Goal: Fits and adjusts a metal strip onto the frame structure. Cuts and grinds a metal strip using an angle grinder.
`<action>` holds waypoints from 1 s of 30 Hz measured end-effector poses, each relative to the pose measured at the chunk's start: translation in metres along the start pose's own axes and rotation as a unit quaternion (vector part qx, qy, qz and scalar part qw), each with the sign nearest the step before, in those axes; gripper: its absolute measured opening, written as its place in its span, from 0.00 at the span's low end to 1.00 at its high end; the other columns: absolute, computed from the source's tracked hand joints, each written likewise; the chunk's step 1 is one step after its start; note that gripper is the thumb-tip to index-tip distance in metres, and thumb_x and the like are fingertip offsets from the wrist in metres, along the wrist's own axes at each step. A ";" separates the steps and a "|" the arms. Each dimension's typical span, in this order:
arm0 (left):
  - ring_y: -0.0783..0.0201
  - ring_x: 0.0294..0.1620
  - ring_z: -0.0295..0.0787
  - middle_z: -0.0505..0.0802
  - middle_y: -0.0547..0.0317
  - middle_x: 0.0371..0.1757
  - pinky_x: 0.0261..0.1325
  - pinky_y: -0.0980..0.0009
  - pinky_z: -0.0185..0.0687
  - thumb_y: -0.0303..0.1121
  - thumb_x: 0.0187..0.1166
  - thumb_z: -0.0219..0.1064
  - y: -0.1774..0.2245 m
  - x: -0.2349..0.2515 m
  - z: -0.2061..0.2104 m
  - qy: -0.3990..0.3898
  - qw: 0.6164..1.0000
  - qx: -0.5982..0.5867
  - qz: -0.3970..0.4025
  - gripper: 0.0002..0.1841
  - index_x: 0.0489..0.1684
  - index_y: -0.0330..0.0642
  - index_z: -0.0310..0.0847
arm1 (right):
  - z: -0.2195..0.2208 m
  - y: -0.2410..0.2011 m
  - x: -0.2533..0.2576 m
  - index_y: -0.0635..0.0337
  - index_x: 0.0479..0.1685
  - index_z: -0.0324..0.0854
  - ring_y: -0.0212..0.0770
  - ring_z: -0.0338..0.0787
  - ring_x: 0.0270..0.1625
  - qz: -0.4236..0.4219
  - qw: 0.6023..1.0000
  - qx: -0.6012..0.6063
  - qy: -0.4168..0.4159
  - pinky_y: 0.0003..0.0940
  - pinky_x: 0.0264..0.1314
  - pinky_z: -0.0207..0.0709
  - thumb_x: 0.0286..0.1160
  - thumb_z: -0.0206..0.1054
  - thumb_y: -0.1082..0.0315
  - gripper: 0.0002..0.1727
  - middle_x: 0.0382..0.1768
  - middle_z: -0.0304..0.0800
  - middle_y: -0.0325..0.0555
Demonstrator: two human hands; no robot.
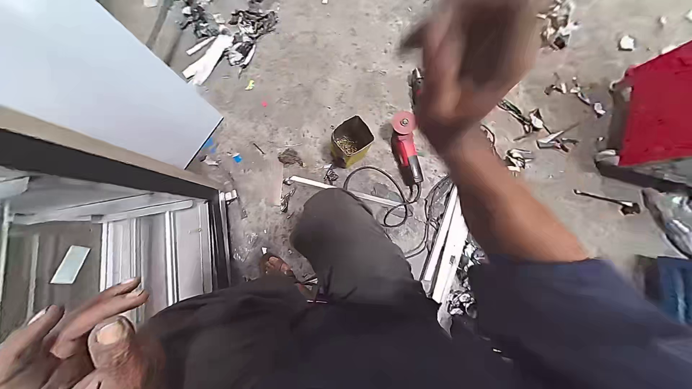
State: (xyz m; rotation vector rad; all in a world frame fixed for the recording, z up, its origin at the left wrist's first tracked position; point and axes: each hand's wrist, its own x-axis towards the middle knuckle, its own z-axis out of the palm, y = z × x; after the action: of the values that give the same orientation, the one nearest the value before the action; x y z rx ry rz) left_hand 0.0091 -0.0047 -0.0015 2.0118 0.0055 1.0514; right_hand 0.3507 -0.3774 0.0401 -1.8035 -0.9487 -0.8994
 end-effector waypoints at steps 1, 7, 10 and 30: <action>0.55 0.51 0.94 0.94 0.58 0.41 0.65 0.52 0.87 0.37 0.87 0.60 0.000 0.000 0.004 -0.003 1.000 0.015 -0.014 0.17 0.65 0.36 0.73 | -0.002 0.010 -0.052 0.71 0.47 0.84 0.36 0.92 0.38 0.096 0.992 0.008 -0.083 0.39 0.44 0.89 0.83 0.64 0.64 0.15 0.35 0.92 0.50; 0.65 0.47 0.95 0.95 0.69 0.43 0.59 0.62 0.91 0.33 0.86 0.62 0.005 0.013 0.025 -0.097 0.993 0.048 -0.037 0.16 0.70 0.44 0.75 | 0.023 0.091 -0.316 0.55 0.52 0.88 0.62 0.92 0.50 0.437 0.769 -0.147 -0.443 0.68 0.48 0.84 0.71 0.76 0.60 0.15 0.47 0.92 0.57; 0.67 0.46 0.95 0.95 0.70 0.48 0.54 0.64 0.93 0.35 0.85 0.66 0.006 0.015 0.041 -0.114 0.989 0.058 -0.079 0.15 0.67 0.46 0.79 | 0.033 0.106 -0.352 0.54 0.62 0.85 0.70 0.86 0.65 0.456 0.686 -0.155 -0.546 0.76 0.57 0.79 0.70 0.75 0.59 0.21 0.62 0.88 0.64; 0.60 0.46 0.94 0.95 0.54 0.50 0.52 0.60 0.93 0.43 0.83 0.66 -0.025 0.019 0.093 -0.270 0.905 0.079 -0.318 0.21 0.65 0.36 0.83 | 0.037 0.128 -0.376 0.62 0.50 0.86 0.51 0.89 0.45 0.512 0.731 0.103 -0.439 0.58 0.55 0.80 0.74 0.74 0.59 0.16 0.40 0.90 0.55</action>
State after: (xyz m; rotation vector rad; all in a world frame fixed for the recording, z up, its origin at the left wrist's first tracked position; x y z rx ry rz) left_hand 0.0928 -0.0449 -0.0325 2.1564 0.4374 0.0708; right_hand 0.3028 -0.4727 -0.3439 -2.1112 -0.3492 0.8029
